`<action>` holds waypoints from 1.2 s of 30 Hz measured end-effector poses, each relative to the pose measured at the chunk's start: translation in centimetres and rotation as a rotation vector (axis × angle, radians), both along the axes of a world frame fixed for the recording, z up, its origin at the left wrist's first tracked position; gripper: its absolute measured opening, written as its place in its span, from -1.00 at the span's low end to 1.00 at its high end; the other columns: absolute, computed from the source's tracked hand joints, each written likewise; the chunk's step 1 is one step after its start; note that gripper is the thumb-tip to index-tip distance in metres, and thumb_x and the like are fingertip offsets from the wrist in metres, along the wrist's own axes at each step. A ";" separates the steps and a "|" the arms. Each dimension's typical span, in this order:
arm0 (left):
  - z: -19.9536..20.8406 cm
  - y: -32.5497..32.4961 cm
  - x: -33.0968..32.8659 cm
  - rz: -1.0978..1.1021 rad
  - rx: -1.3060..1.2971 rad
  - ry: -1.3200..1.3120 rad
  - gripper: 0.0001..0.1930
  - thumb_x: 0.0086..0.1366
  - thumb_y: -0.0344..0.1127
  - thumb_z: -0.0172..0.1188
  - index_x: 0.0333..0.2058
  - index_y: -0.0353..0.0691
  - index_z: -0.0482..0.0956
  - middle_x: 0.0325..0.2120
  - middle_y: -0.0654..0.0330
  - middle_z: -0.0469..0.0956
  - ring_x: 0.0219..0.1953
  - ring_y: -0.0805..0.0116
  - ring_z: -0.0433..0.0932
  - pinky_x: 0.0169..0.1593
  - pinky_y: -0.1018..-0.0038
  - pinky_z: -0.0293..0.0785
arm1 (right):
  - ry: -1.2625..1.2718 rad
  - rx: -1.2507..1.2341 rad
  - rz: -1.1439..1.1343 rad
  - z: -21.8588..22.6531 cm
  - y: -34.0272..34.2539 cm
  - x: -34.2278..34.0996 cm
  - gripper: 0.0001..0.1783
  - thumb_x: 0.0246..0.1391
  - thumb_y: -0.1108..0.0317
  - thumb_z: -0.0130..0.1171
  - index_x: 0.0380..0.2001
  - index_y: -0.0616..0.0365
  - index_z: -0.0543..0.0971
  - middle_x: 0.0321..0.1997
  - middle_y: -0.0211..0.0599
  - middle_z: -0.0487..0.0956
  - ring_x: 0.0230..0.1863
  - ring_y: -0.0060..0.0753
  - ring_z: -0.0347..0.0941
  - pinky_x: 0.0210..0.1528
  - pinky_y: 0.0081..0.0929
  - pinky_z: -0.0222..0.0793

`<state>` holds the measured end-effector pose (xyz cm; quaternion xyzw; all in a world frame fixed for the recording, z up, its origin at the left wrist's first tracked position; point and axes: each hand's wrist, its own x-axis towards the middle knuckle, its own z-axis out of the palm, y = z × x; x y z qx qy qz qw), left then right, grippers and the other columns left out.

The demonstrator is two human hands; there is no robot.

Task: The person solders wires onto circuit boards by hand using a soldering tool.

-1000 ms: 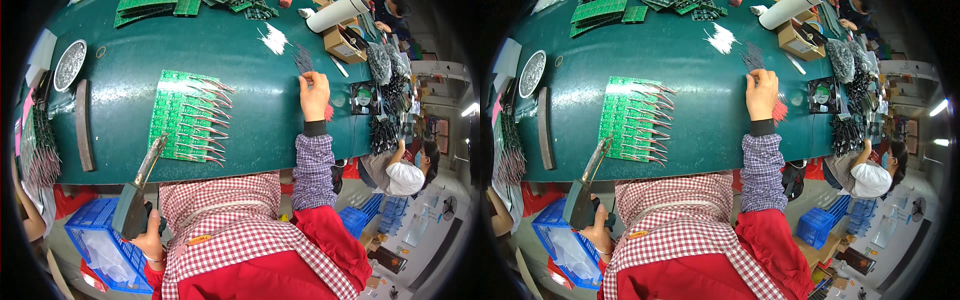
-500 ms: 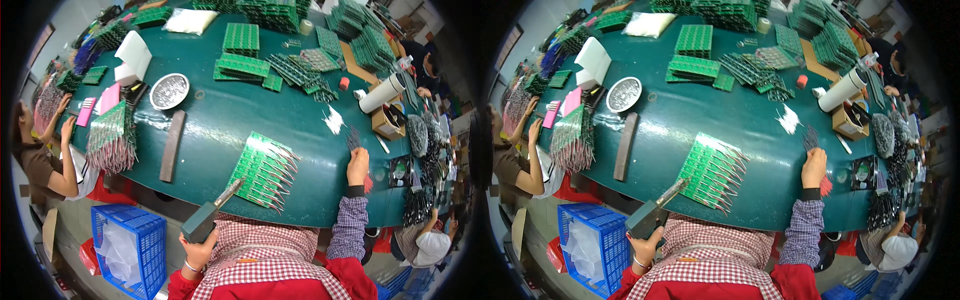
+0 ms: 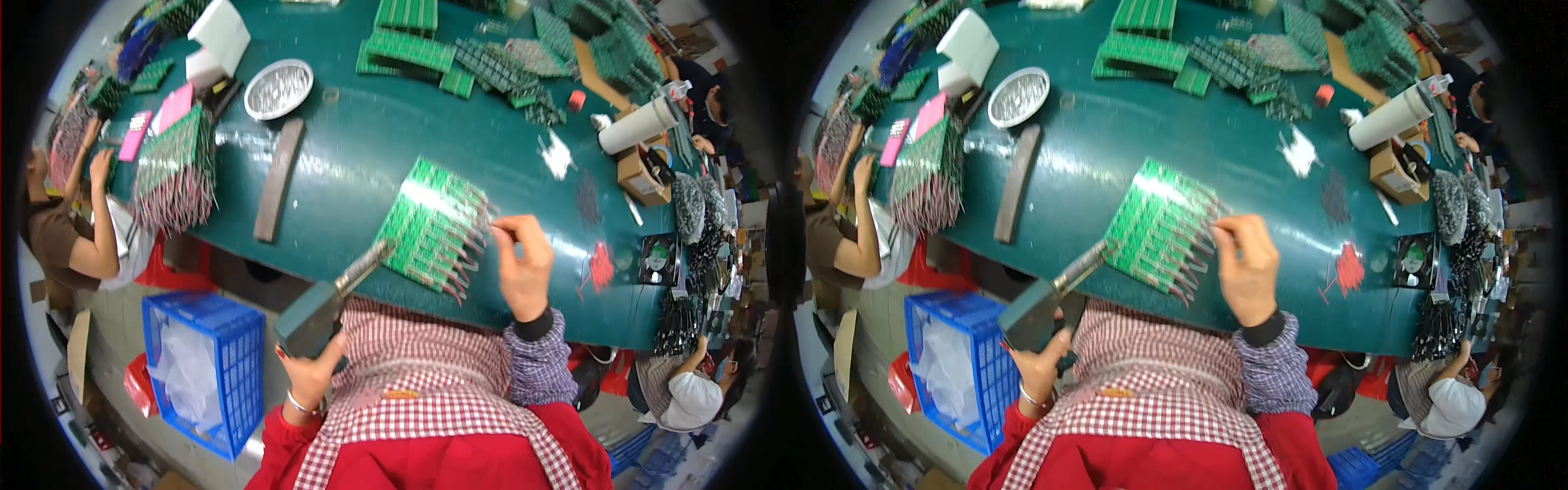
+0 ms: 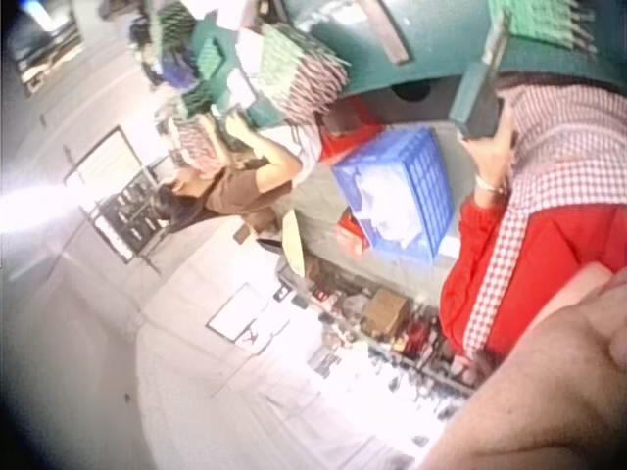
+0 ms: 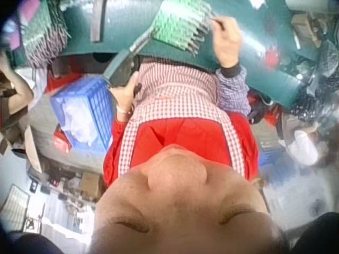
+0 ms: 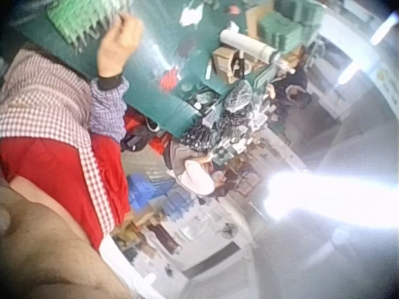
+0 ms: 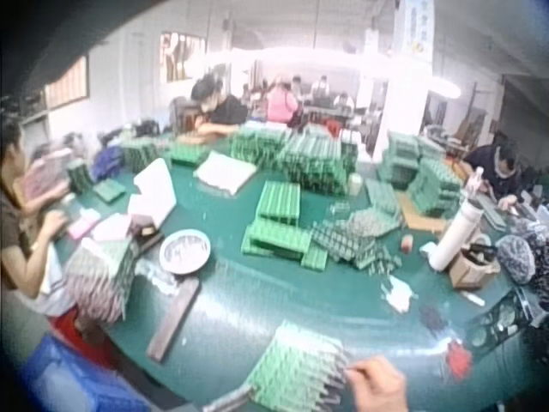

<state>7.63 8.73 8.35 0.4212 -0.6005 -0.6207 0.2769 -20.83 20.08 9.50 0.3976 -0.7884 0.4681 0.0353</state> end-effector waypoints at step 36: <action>1.0 0.6 1.4 -0.090 -0.134 -0.143 -0.78 0.04 -0.51 0.35 -0.28 -0.39 0.64 -0.41 0.14 0.67 -0.42 0.43 0.63 -0.30 0.53 0.53 | 0.155 0.147 0.226 -4.4 -2.5 7.1 -0.80 -0.12 0.58 0.26 -0.40 0.16 0.48 -0.38 -0.28 0.45 -0.35 -0.18 0.36 -0.28 -0.28 0.25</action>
